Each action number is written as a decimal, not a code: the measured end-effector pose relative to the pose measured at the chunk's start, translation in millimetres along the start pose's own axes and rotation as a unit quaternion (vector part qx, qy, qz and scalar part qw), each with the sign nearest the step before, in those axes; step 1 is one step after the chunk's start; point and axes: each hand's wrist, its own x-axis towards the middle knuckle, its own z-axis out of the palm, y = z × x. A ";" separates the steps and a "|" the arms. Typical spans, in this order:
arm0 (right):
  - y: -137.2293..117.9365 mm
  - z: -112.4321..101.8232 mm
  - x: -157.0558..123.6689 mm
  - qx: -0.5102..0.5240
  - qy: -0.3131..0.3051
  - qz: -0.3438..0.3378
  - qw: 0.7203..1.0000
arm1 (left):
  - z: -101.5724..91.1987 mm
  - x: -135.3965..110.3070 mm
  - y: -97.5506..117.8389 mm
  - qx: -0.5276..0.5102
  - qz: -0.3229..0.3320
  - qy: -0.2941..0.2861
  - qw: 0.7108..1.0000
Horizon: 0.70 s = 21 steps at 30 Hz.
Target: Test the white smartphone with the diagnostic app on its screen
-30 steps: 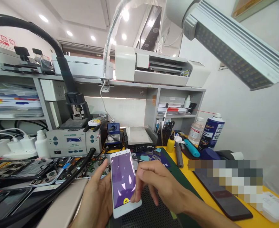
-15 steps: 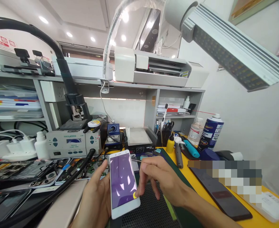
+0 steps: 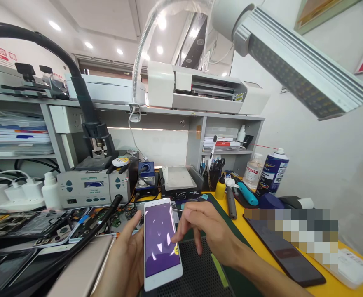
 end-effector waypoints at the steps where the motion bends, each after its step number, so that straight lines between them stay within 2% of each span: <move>1: -0.1 0.0 0.0 0.000 0.004 0.000 1.000 | 0.6 0.1 -0.4 -0.003 0.003 -0.002 1.000; 4: -1.3 0.3 0.6 0.000 0.018 -0.003 1.000 | 3.1 -0.1 -1.9 -0.013 0.016 -0.001 1.000; 17: -4.1 -1.0 1.8 -0.023 0.066 -0.039 0.997 | 11.9 -5.2 0.1 -0.008 -0.013 -0.011 1.000; 21: -3.4 -2.3 2.3 -0.035 0.083 -0.042 0.995 | 9.1 -3.2 -0.5 -0.009 -0.014 -0.013 1.000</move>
